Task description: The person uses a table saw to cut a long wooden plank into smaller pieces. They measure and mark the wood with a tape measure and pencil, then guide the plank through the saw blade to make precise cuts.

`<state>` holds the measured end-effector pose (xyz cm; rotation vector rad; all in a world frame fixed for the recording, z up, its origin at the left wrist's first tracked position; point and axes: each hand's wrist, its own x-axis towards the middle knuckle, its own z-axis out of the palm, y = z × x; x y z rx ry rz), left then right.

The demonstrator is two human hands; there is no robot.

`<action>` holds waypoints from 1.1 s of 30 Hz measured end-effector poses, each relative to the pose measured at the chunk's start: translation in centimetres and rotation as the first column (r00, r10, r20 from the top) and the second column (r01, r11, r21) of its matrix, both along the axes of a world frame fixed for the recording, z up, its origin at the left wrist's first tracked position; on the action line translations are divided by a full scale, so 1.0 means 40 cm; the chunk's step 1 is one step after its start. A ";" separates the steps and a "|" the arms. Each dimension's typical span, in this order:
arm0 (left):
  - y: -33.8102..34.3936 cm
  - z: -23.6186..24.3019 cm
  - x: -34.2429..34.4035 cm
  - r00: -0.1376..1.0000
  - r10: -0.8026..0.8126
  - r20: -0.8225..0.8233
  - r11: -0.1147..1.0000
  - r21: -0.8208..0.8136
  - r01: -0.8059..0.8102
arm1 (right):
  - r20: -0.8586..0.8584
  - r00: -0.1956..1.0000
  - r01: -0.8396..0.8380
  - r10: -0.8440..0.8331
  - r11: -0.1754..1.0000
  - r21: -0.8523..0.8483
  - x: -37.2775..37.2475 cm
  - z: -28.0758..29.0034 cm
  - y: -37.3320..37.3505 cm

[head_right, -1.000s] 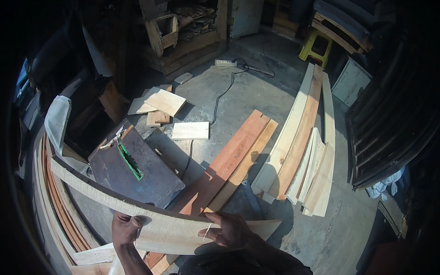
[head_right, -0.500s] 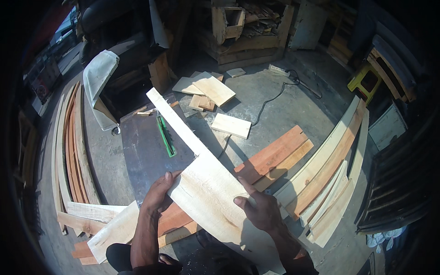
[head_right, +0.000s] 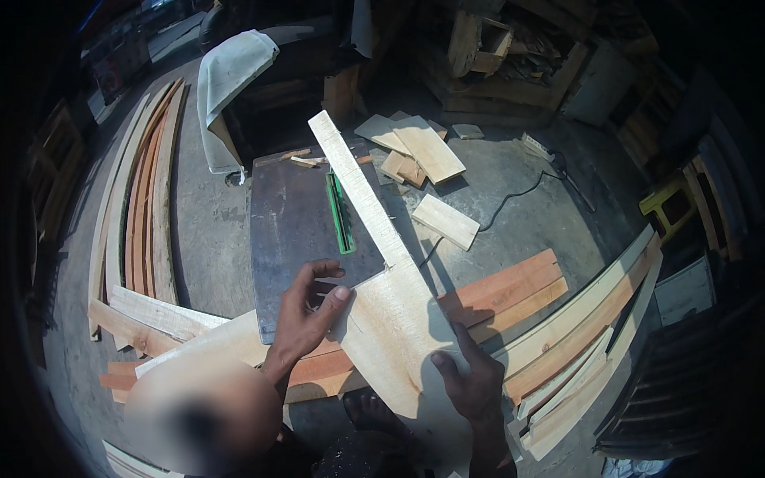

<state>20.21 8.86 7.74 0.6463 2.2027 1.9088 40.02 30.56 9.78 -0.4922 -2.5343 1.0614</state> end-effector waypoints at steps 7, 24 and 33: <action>-0.064 0.209 0.052 0.572 -0.396 -0.718 0.824 -0.553 -0.124 | 0.120 0.958 -0.283 0.260 0.923 0.261 -0.008 0.111 0.034; -0.664 -0.311 -0.032 0.856 0.291 -0.428 0.530 -0.672 -0.517 | 0.209 0.890 -0.454 0.404 0.757 0.470 -0.090 0.045 -0.013; -0.545 -0.610 -0.069 0.883 0.419 -0.210 0.414 -0.822 -0.392 | 0.264 0.783 -0.619 0.564 0.659 0.427 -0.096 0.098 -0.115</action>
